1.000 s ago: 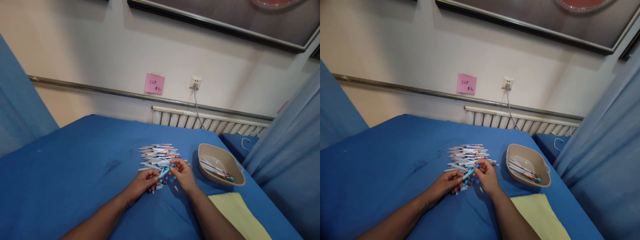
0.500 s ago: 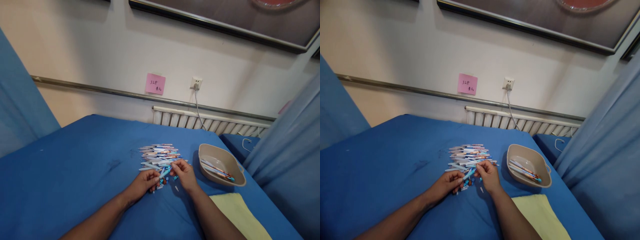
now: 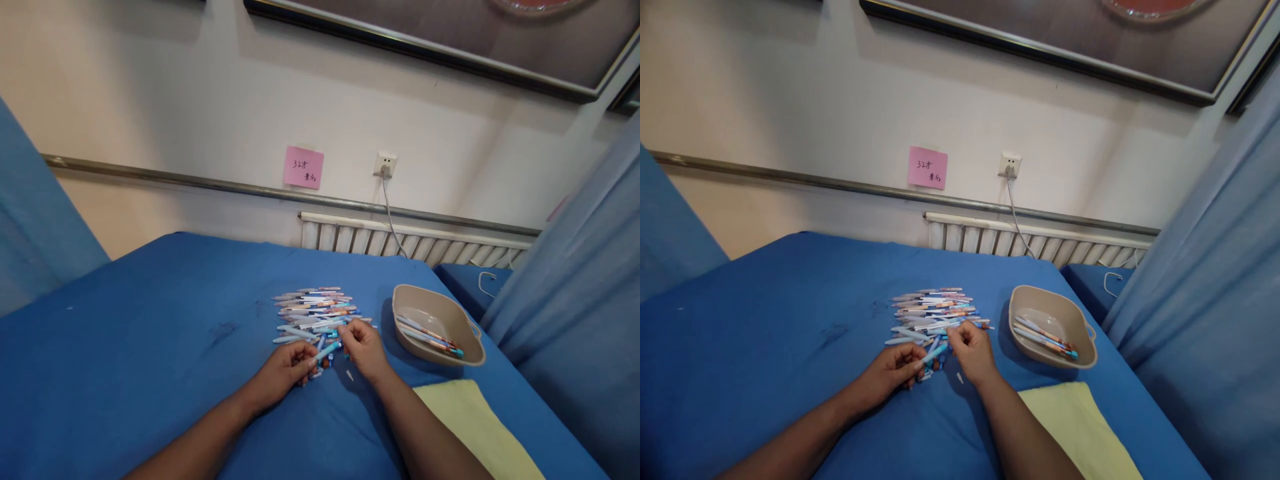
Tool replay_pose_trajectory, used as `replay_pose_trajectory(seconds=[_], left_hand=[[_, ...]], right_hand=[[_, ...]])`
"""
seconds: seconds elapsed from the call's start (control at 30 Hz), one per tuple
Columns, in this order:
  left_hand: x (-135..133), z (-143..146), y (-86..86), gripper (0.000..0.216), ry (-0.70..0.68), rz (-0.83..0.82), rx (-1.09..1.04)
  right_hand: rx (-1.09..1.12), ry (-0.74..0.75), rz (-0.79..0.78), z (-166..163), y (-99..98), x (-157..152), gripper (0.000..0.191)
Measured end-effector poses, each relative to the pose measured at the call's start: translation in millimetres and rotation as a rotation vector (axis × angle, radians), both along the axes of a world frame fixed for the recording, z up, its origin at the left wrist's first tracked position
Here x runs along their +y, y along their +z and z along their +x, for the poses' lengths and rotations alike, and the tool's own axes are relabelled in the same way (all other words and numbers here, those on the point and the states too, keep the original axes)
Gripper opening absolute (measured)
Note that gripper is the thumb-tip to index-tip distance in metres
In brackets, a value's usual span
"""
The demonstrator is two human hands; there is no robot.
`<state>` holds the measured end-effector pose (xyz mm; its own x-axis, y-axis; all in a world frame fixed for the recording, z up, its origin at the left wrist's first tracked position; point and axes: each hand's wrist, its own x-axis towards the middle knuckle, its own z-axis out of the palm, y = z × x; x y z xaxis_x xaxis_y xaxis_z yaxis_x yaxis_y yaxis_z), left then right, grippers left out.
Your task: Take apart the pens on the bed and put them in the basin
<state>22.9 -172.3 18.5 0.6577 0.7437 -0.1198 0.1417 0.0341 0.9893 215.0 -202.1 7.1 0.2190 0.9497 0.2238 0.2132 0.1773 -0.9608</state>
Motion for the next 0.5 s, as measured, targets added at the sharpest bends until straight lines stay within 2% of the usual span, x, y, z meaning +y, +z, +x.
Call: replay_pose_trajectory(seconds=[0.13,0.27,0.37,0.5], left_hand=[[0.4,1.0,3.5,0.036,-0.001,-0.016,0.003],[2.4,0.9,3.0,0.04,0.007,-0.029,0.023],[3.7,0.8,1.3,0.041,0.014,-0.035,0.024],[3.5,1.1,1.7,0.041,0.006,-0.041,0.033]], right_hand=[[-0.05,0.009,-0.008,0.6,-0.1,-2.5,0.043],[0.044,-0.016,0.001,2.3,0.0,-2.2,0.049],[0.1,-0.068,0.062,3.2,2.2,-1.3,0.045],[0.085,-0.047,0.08,2.8,4.5,-1.2,0.036]])
